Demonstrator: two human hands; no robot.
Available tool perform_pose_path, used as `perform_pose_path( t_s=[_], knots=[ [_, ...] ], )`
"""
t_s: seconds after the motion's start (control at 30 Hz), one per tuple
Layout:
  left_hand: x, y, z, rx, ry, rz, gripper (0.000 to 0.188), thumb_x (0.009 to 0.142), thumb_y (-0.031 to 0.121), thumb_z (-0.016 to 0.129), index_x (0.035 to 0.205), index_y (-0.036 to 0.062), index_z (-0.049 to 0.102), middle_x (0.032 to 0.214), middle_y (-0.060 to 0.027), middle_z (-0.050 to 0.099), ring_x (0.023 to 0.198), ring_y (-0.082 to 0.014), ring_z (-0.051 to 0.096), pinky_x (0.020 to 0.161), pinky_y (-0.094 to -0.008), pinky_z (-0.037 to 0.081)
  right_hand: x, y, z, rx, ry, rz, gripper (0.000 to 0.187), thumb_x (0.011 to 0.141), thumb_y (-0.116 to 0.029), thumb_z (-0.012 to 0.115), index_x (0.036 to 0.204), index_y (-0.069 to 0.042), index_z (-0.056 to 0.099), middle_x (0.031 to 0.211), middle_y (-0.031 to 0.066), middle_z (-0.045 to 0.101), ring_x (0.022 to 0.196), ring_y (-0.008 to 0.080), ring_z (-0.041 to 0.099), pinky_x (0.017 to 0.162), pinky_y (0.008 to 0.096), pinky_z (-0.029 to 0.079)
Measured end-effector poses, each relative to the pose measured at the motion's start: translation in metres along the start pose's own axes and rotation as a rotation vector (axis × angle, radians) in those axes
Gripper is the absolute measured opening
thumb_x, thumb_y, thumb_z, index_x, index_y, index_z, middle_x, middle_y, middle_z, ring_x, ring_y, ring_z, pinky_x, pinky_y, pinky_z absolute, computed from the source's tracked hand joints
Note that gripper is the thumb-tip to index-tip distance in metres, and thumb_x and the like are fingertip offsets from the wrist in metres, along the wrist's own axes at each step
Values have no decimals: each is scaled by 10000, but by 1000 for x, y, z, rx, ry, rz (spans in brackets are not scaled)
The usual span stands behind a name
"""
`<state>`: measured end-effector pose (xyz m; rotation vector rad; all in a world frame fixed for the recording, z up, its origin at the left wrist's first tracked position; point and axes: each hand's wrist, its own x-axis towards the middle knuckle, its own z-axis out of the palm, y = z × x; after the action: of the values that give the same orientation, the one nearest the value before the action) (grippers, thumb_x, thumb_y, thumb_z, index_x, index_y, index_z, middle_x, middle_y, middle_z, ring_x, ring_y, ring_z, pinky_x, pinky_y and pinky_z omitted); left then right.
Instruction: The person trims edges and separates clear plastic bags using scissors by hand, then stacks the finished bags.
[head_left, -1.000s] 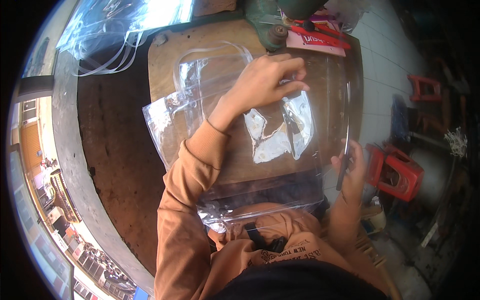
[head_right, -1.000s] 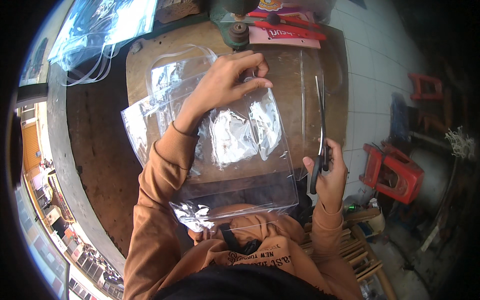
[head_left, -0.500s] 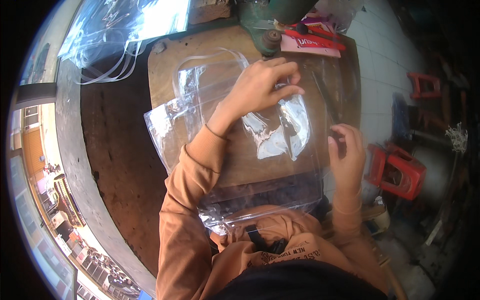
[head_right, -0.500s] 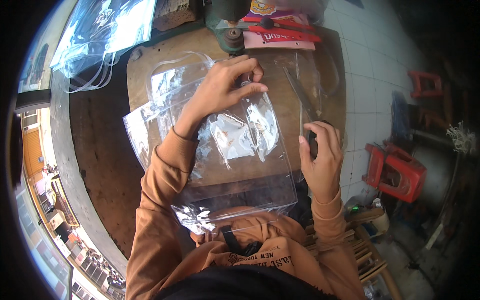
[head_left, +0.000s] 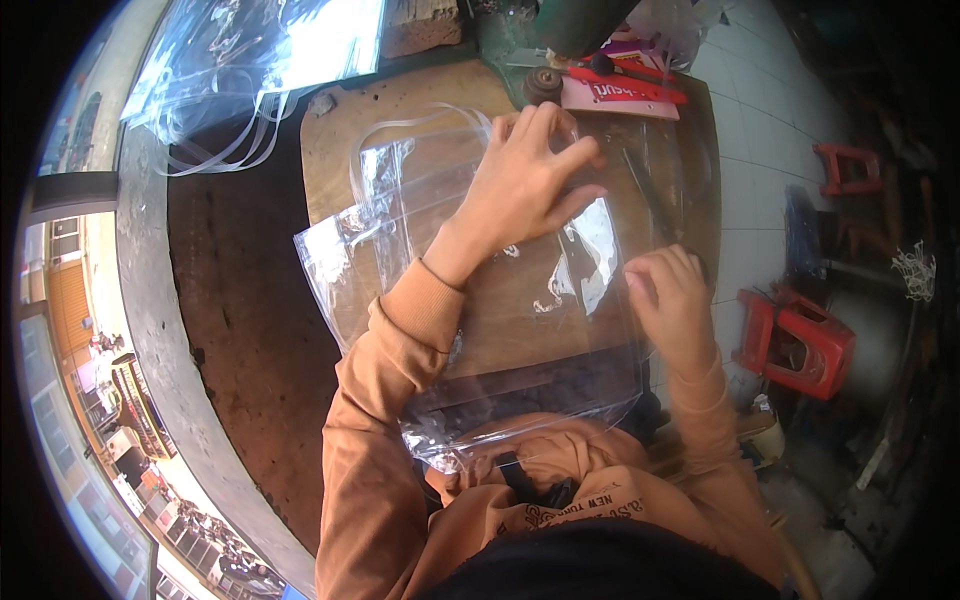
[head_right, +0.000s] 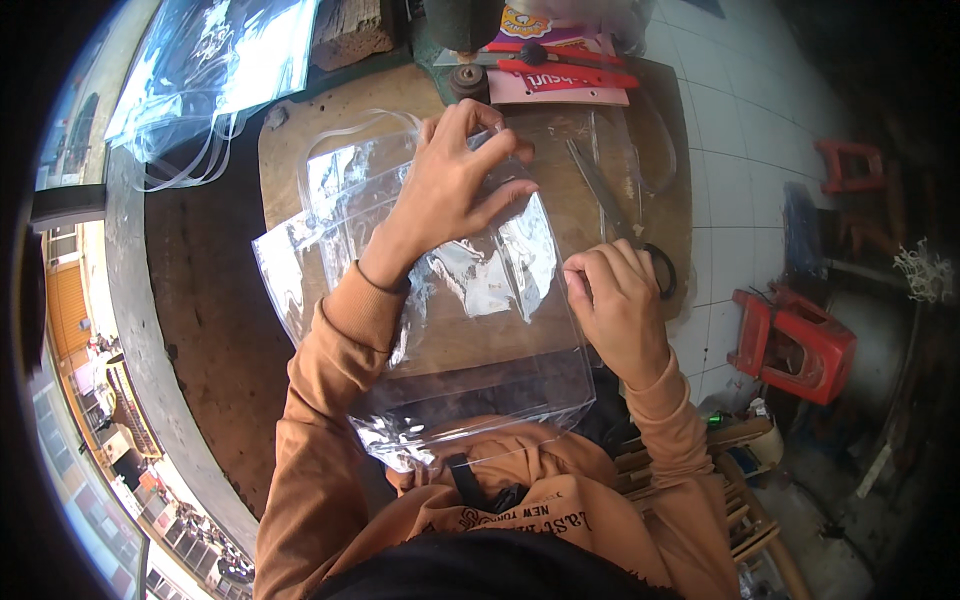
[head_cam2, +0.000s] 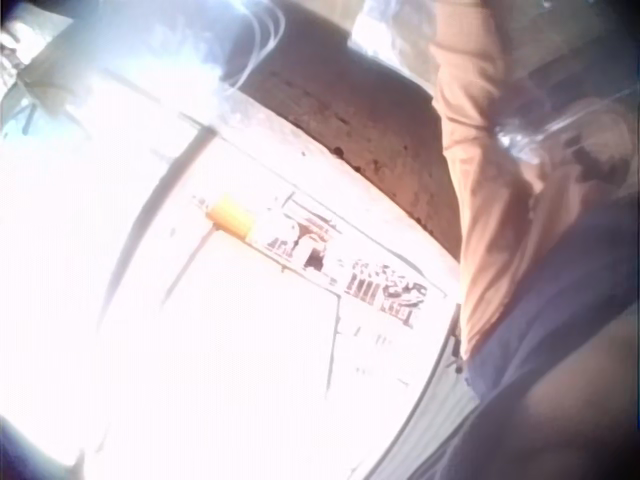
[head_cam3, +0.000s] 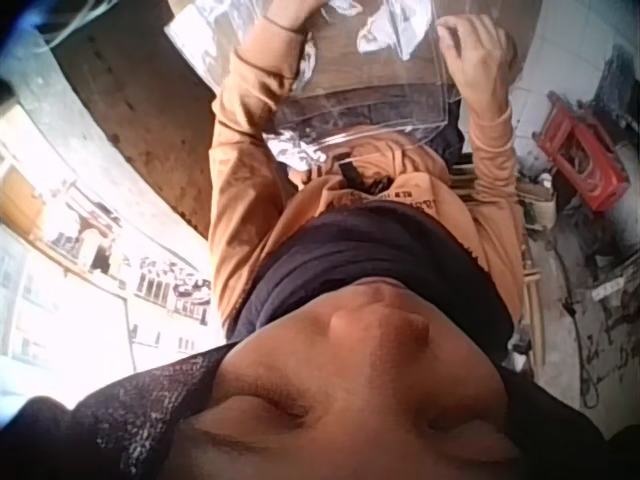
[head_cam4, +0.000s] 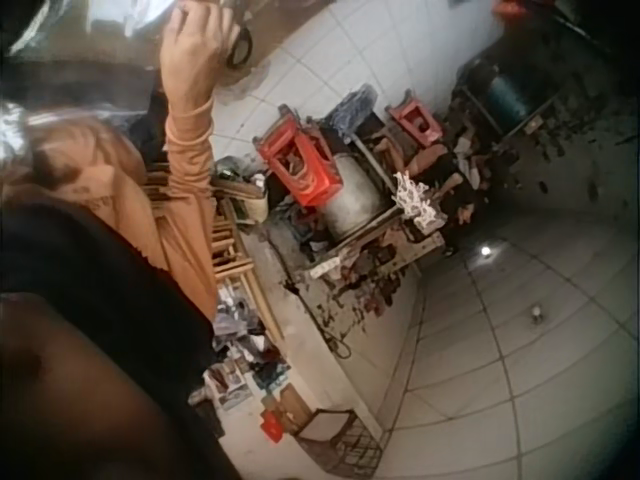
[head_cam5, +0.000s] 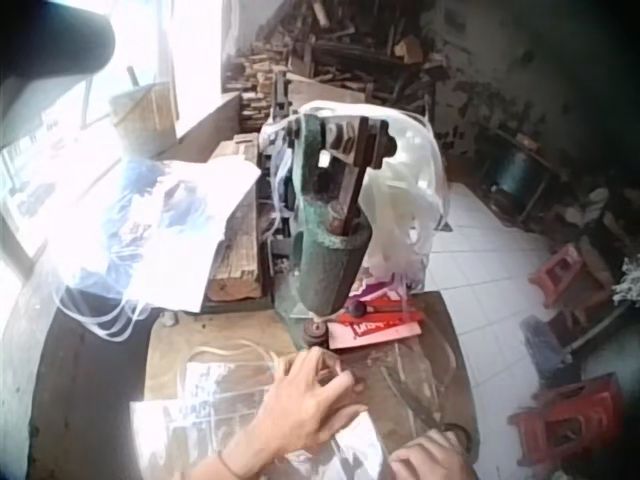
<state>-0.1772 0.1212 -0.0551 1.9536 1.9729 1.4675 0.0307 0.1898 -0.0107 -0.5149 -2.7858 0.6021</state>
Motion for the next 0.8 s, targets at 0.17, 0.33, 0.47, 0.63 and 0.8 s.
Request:
perform_pose_path(
  t_s=[0.17, 0.33, 0.47, 0.63, 0.8],
  knots=[
    [-41, 48, 24, 178, -144, 664, 64, 693, 198, 602, 706, 146, 568, 723, 44, 462, 684, -88, 480, 647, -251, 326, 7, 10, 7, -104, 49, -219, 136, 702, -3, 631, 801, -53, 553, 761, 54, 542, 737, 219, 536, 751, 356, 416],
    [-56, 53, 45, 122, -271, 545, 89, 708, 182, 551, 743, 100, 540, 665, 19, 497, 676, -107, 534, 587, -258, 395, 14, 18, 8, -233, 52, -364, 106, 695, -14, 586, 789, -35, 541, 750, 69, 527, 733, 230, 533, 755, 365, 429],
    [-57, 58, 42, 47, -424, 548, 114, 716, 180, 541, 785, 104, 492, 634, 32, 484, 598, -104, 547, 565, -246, 423, 39, 31, 11, -288, 146, -393, 112, 684, -6, 581, 774, -36, 522, 726, 78, 501, 711, 237, 516, 736, 365, 432],
    [-56, 59, 45, 32, -424, 551, 104, 720, 180, 534, 785, 108, 496, 623, 28, 466, 601, -106, 548, 536, -246, 426, 110, 66, -14, -450, 425, -213, 113, 725, -22, 601, 755, -49, 496, 746, 71, 510, 731, 253, 503, 694, 368, 406],
    [-57, 57, 43, 13, -433, 538, 105, 718, 181, 536, 789, 108, 509, 674, 15, 471, 641, -111, 549, 556, -244, 425, 103, 75, -41, -498, 476, 46, 141, 767, -81, 629, 774, -65, 490, 758, 63, 524, 760, 265, 507, 691, 387, 393]
  ],
)
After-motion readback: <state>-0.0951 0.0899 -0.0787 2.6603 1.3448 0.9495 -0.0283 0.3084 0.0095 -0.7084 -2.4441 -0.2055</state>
